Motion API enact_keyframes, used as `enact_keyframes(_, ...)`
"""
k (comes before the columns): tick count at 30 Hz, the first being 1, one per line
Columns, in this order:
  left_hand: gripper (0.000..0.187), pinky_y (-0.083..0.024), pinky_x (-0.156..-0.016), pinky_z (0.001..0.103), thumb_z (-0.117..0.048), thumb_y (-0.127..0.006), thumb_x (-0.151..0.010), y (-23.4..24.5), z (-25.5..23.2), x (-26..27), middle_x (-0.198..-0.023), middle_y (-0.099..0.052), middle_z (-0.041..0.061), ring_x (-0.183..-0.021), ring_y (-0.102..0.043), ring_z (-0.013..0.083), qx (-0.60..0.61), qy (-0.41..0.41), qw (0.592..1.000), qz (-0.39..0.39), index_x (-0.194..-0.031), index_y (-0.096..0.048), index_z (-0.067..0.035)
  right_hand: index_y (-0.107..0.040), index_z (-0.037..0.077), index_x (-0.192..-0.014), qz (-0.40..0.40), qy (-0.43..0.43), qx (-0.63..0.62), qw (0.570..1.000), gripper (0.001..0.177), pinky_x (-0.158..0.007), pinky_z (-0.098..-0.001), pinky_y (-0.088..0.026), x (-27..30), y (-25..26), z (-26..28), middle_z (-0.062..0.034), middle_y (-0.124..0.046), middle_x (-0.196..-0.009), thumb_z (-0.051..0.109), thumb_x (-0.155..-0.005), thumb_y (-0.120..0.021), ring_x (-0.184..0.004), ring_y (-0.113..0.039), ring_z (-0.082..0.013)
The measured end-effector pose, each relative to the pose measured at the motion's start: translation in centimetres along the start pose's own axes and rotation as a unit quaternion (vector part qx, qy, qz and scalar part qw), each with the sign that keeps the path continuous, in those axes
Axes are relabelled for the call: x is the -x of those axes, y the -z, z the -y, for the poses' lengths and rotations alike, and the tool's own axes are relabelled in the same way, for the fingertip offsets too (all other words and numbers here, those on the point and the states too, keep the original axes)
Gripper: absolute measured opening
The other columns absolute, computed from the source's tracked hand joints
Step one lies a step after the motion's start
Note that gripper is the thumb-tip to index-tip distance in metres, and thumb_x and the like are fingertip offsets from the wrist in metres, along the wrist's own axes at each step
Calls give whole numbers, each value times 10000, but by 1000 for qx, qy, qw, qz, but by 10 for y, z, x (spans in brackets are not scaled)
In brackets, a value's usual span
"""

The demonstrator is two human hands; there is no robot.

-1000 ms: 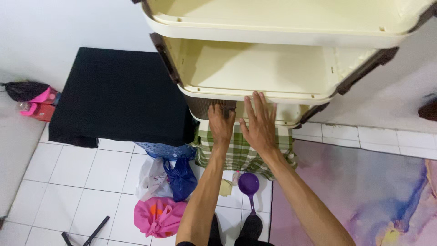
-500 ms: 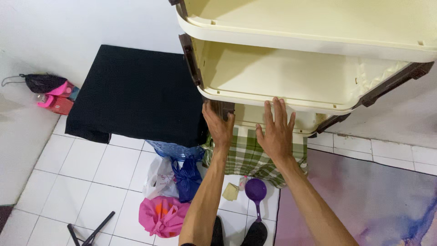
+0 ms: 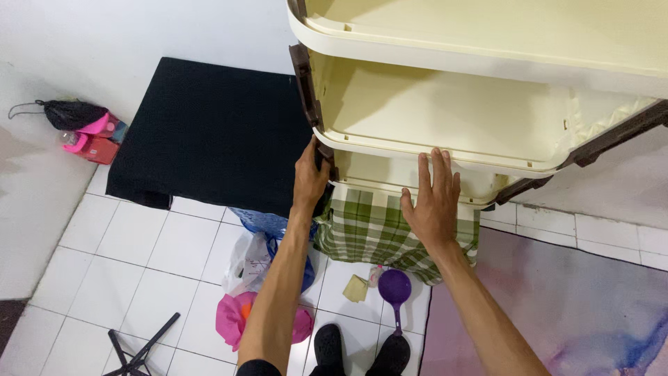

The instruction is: The person pushes open the front panels of a plastic cabinet, wets and wrings a cloth in a bowl, and cleans the cabinet shelves by spraying them with a spray bottle and wiping the surfaces with the cloth.

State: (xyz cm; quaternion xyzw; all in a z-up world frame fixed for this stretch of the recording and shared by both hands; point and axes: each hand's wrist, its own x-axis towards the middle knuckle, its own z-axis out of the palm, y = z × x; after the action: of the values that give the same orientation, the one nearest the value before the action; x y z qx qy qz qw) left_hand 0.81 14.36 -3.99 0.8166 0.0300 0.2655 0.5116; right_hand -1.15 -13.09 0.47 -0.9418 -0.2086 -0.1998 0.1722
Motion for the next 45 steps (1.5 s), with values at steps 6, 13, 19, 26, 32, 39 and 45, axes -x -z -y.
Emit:
enact_keyframes(6,551,-553,-956,435,69,-524,-904,6,-2,-9,-1270,-675,286,-1159,-690,389,-5,58,998,37,-1453,-495,29,-372,25,-1560,-9,-6,9,1000,762,-1191,-669,-308,-1,-3,3,-228,-317,-1609,198,-909,-728,-1544,-252,-405)
enact_keyframes(13,525,-587,-871,443,104,-449,-901,13,2,-24,-1182,-715,263,-1047,-743,370,10,64,995,74,-1417,-506,31,-384,14,-1550,-20,-3,13,1000,745,-1176,-662,-328,0,-4,4,-229,-320,-1613,198,-914,-725,-1548,-253,-404)
enact_keyframes(19,504,-576,-903,431,78,-458,-932,15,1,-28,-1217,-707,252,-1092,-724,364,-38,93,990,100,-1431,-495,14,-391,11,-1548,-19,-17,-1,1000,739,-1176,-664,-321,0,-6,4,-231,-315,-1616,192,-910,-718,-1543,-252,-402)
enact_keyframes(26,635,-525,-1023,444,8,-588,-918,16,1,-6,-1391,-573,323,-1272,-603,430,-31,49,996,73,-1510,-365,67,-398,12,-1538,-14,-20,15,1000,739,-1168,-642,-332,-2,-8,3,-240,-319,-1602,193,-897,-719,-1534,-259,-397)
enact_keyframes(32,760,-356,-1184,465,-40,-668,-888,20,-13,32,-1590,-305,337,-1463,-351,488,-120,-13,990,70,-1537,-291,80,-387,24,-1549,-6,-20,12,1000,750,-1168,-632,-341,0,-5,2,-230,-326,-1617,186,-892,-712,-1543,-271,-386)
enact_keyframes(39,760,-244,-1174,643,-195,-670,-923,37,-47,61,-1621,-248,318,-1500,-246,486,-188,-12,972,143,-1542,-309,59,-317,40,-1556,79,-38,21,996,838,-1160,-671,-272,-7,7,2,-222,-258,-1631,236,-856,-735,-1535,-216,-380)
enact_keyframes(45,757,-209,-1153,714,-230,-684,-912,60,-93,66,-1634,-225,284,-1526,-194,456,-247,-44,948,196,-1528,-332,37,-325,110,-1573,83,-40,-13,996,847,-1186,-694,-240,15,31,8,-193,-228,-1650,293,-857,-741,-1539,-219,-369)
